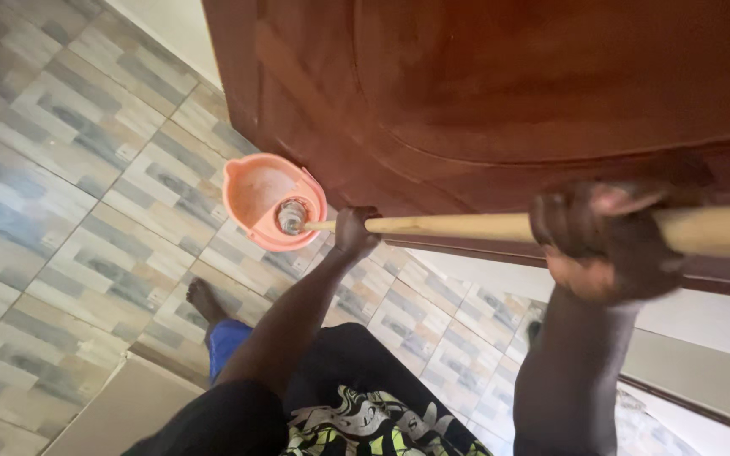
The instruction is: The person mops the floor in a bedroom using a mop and a bucket of water, moving furniture aside to reach the corners and under the bed.
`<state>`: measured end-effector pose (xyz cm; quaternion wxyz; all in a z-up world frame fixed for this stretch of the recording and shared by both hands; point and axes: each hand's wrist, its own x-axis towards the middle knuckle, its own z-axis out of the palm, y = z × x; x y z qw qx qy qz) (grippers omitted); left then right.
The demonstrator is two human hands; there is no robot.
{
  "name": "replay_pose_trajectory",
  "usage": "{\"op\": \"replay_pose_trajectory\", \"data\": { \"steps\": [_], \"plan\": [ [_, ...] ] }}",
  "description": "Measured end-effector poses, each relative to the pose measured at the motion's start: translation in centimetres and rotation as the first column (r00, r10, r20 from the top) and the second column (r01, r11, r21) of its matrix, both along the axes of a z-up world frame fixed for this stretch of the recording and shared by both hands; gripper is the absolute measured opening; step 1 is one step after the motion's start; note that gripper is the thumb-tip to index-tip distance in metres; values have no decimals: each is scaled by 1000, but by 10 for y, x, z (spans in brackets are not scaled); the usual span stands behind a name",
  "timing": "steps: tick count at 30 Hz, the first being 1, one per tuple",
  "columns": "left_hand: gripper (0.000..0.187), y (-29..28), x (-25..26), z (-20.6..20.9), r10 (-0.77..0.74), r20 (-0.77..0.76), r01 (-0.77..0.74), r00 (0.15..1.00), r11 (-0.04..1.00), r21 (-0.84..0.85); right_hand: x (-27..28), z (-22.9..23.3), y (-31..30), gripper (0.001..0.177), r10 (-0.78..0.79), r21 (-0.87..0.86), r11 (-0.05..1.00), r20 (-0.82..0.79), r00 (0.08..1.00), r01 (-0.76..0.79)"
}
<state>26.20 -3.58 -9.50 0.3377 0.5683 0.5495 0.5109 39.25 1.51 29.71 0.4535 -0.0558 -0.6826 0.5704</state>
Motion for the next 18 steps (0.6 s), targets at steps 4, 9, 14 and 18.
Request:
{"op": "replay_pose_trajectory", "data": {
  "steps": [4,9,14,18],
  "plan": [
    [2,10,12,-10,-95,-70,94,993,995,-17,22,6,-2,28,-216,109,973,103,971,205],
    [20,15,17,-24,-224,-17,222,974,972,-81,24,-1,-14,24,-466,-13,883,96,879,469],
    [14,10,-20,-23,-324,-36,314,946,935,-166,-11,0,-28,23,-478,-8,876,96,873,481],
    [16,1,-71,-13,-307,53,311,950,937,-159,-61,-41,-15,19,-550,94,832,24,835,546]
  ]
}}
